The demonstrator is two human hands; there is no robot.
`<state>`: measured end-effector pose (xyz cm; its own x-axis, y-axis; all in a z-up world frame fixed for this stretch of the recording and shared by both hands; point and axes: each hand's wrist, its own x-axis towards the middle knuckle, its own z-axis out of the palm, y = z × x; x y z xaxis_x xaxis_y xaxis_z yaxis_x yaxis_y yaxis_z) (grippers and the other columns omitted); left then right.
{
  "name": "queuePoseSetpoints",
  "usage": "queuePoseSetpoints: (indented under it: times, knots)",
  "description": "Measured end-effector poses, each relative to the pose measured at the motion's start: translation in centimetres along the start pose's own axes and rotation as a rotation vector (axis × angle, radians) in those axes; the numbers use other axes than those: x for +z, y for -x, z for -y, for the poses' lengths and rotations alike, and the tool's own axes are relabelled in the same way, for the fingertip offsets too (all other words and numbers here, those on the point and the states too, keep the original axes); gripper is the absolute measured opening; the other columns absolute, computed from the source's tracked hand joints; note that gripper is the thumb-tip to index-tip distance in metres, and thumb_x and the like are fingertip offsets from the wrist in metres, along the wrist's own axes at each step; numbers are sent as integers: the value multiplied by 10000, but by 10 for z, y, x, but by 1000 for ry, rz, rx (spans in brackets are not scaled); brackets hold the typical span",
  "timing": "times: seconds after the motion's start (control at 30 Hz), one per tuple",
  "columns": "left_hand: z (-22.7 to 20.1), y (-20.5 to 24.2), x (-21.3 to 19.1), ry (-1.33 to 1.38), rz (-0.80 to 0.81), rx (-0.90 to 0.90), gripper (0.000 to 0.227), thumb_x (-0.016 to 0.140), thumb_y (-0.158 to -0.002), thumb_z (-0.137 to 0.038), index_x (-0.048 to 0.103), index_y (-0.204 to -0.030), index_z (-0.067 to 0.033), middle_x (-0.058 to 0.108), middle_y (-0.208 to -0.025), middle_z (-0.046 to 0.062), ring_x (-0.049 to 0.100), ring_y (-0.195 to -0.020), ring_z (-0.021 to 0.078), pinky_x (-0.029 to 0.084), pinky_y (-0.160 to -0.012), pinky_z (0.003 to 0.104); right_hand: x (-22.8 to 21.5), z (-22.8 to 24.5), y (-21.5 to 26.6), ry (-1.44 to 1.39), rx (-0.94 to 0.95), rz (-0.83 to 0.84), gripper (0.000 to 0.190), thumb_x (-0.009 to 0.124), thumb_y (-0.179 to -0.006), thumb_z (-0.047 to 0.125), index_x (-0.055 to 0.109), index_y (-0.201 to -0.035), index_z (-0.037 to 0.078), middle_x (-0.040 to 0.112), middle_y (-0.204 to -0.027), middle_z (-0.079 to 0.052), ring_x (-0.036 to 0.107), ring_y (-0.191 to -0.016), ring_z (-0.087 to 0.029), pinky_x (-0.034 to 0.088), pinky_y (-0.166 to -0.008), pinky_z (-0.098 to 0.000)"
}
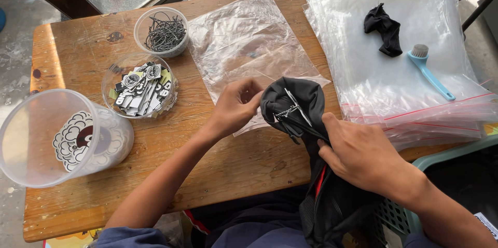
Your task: The person cleans a black bag with a brush, attaches a sticker, and places it into a plastic bag. They then wipe the plastic bag with a cloth and seal it before placing it in a basket.
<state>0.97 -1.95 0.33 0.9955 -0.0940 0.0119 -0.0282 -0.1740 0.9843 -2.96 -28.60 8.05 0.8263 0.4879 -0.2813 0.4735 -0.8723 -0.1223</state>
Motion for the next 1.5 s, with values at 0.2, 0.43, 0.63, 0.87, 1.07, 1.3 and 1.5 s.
queuePoseSetpoints:
  times: [0.2, 0.43, 0.63, 0.87, 1.07, 1.3, 1.5]
  knots:
    - [-13, 0, -4, -8, -16, 132, 73, 684, -934, -174, 704, -908, -109, 621, -655, 23, 627, -595, 95, 528, -578, 239, 1, 6, -4, 58, -21, 99, 328, 486, -899, 392, 487, -1116, 147, 679, -765, -56, 737, -853, -289, 585, -729, -474]
    - [-46, 0, 1, -118, 43, 251, 58, 685, -924, -158, 693, -903, -104, 609, -644, 35, 618, -588, 128, 512, -567, 244, -13, 17, -22, 142, -15, 123, 297, 435, -870, 299, 485, -1091, 106, 660, -761, -74, 731, -808, -304, 589, -707, -479]
    - [-59, 1, 14, -373, 199, 397, 54, 634, -903, -98, 604, -906, -54, 600, -705, 147, 637, -652, 398, 507, -579, 472, -12, 26, -49, 154, -16, 7, 331, 461, -866, 296, 471, -1113, 76, 635, -763, -96, 724, -771, -346, 576, -664, -516]
    - [-43, 10, -2, -530, 155, 449, 63, 615, -952, -142, 566, -952, -103, 556, -759, 98, 641, -711, 377, 507, -585, 451, -21, 20, -56, -350, 175, -197, 593, 583, -925, 497, 508, -1180, -32, 670, -750, -262, 720, -755, -453, 548, -699, -572]
    - [-5, 20, -13, -763, 91, 557, 127, 658, -931, -187, 559, -962, -114, 516, -794, 80, 610, -767, 353, 497, -633, 427, 9, -2, -64, -440, 244, -302, 553, 635, -930, 386, 339, -1249, 44, 666, -864, -273, 716, -821, -462, 562, -709, -551]
    - [7, 50, -29, -1118, 228, 321, 756, 769, -654, -688, 490, -1075, -126, 383, -951, 60, 427, -951, 321, 378, -802, 414, 29, -27, -78, -227, 130, -338, 266, 614, -968, 263, 620, -1101, 32, 734, -822, -211, 755, -739, -373, 605, -605, -431]
    - [25, 51, -33, -988, 210, 317, 423, 762, -814, -398, 503, -1020, -135, 435, -883, 51, 516, -851, 310, 419, -698, 396, 16, -8, -73, -130, -102, -394, 316, 601, -967, 214, 583, -1199, 1, 601, -1027, -162, 740, -764, -401, 646, -615, -473]
